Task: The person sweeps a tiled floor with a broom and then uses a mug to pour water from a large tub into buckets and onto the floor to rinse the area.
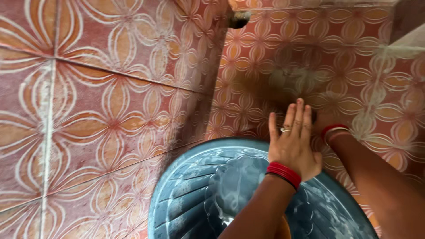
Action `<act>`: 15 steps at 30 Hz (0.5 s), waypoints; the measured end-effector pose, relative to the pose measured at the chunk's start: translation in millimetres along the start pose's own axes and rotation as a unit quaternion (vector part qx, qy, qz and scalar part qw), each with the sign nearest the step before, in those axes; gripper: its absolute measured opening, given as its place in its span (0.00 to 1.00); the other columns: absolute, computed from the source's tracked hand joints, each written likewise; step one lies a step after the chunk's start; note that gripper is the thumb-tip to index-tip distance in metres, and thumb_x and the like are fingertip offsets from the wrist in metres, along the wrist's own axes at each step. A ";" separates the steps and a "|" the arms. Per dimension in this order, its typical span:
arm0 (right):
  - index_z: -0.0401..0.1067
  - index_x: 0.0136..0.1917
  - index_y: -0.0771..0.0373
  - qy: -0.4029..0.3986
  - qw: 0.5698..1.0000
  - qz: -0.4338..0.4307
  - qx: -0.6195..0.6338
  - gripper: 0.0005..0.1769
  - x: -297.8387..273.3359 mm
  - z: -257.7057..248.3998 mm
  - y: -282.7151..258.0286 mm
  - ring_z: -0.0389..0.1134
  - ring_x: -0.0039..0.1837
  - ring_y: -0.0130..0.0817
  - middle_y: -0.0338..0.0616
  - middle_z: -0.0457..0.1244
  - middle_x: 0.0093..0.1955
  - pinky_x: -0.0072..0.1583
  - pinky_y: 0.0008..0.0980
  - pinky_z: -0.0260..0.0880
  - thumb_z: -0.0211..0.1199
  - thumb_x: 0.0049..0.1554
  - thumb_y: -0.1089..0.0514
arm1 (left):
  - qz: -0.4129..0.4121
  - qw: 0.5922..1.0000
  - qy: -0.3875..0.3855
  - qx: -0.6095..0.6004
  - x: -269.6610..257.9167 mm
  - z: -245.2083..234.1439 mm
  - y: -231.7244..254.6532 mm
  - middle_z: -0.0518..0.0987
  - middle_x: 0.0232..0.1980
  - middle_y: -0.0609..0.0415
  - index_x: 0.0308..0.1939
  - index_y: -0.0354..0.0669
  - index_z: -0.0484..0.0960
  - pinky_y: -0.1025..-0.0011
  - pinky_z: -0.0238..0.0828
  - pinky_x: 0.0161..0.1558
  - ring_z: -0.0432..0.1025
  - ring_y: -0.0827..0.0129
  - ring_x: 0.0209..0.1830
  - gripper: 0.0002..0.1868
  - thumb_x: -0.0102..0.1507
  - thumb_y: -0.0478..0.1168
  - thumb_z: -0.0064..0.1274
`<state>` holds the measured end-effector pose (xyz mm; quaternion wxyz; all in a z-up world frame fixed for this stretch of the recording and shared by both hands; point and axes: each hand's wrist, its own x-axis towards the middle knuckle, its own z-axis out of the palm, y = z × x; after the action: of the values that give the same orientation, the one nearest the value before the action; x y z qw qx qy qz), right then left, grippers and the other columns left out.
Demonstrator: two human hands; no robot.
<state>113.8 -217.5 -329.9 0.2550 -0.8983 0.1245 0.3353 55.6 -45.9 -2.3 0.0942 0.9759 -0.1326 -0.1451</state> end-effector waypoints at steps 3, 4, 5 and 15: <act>0.60 0.72 0.75 0.050 0.992 0.029 0.116 0.53 -35.2 -6.7 -12.1 0.68 0.63 0.62 0.73 0.63 0.63 0.60 0.51 0.70 0.68 0.51 0.31 | -0.001 1.000 0.013 -0.025 0.8 -4.0 2.8 0.41 0.86 0.46 0.80 0.34 0.44 0.43 0.19 0.77 0.35 0.61 0.86 0.60 0.49 0.53 0.52; 0.55 0.72 0.76 0.090 0.984 -0.004 0.154 0.57 -44.2 -10.6 -14.8 0.68 0.60 0.64 0.75 0.62 0.60 0.56 0.52 0.70 0.71 0.48 0.32 | 0.000 1.000 0.009 -0.024 5.2 -4.8 2.5 0.41 0.85 0.46 0.80 0.33 0.44 0.42 0.18 0.77 0.35 0.61 0.86 0.60 0.49 0.53 0.52; 0.63 0.69 0.69 -0.002 1.000 -0.027 0.011 0.50 -55.5 -18.2 -8.1 0.70 0.60 0.61 0.69 0.66 0.58 0.58 0.51 0.71 0.68 0.47 0.31 | -0.003 1.000 -0.001 -0.023 4.8 -4.4 2.1 0.41 0.85 0.45 0.79 0.33 0.44 0.42 0.18 0.77 0.34 0.60 0.85 0.60 0.49 0.53 0.52; 0.75 0.54 0.84 0.146 0.942 0.197 0.231 0.51 -52.2 8.6 63.5 0.68 0.61 0.68 0.79 0.67 0.54 0.61 0.53 0.67 0.64 0.53 0.25 | -0.008 1.000 -0.001 -0.007 4.7 -1.9 -1.0 0.41 0.84 0.44 0.79 0.32 0.43 0.41 0.19 0.76 0.33 0.60 0.85 0.59 0.49 0.54 0.51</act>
<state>45.2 -263.3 -324.4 0.3631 -0.8118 0.4085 0.2057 60.8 -46.1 -2.0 0.1000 0.9760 -0.1241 -0.1482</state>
